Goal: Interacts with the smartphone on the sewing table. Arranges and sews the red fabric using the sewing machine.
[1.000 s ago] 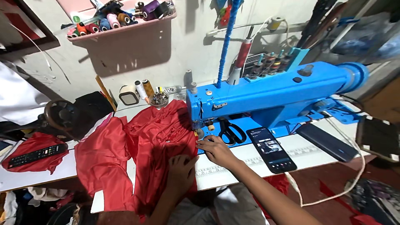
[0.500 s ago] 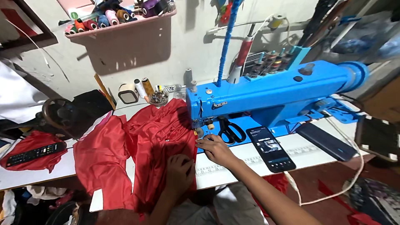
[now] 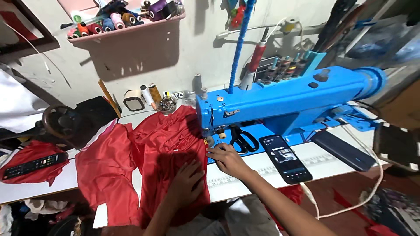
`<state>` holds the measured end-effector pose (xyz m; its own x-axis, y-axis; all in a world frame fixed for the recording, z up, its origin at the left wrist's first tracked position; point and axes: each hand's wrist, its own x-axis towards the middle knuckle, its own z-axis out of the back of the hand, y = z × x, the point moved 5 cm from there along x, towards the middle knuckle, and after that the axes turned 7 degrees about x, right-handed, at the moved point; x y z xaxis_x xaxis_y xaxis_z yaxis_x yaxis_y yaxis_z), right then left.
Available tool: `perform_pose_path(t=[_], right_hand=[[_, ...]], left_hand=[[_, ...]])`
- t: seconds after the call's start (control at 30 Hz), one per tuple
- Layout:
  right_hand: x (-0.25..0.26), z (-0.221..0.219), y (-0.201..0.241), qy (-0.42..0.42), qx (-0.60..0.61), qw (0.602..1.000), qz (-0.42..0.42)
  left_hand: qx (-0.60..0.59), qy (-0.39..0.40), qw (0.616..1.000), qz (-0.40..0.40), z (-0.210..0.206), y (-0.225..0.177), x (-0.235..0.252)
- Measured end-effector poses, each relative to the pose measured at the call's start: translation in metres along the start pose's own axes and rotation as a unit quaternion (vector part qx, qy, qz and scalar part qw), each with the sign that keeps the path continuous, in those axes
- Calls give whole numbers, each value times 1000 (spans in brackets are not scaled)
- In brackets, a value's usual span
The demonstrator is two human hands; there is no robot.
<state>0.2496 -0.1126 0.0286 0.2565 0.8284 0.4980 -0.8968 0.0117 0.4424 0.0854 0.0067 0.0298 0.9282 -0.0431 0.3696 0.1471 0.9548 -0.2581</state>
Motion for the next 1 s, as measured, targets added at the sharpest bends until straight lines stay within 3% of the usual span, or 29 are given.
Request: perform_pose_path(t=[0.4, 0.7, 1.0], right_hand=[[3, -4, 7, -5, -73, 997, 10], [5, -3, 4, -29, -89, 995, -37], [12, -1, 0, -1, -99, 992, -75]], left_hand=[[11, -44, 999, 23, -10, -12, 5], [31, -56, 997, 44, -18, -13, 18], [47, -61, 995, 60, -23, -12, 28]])
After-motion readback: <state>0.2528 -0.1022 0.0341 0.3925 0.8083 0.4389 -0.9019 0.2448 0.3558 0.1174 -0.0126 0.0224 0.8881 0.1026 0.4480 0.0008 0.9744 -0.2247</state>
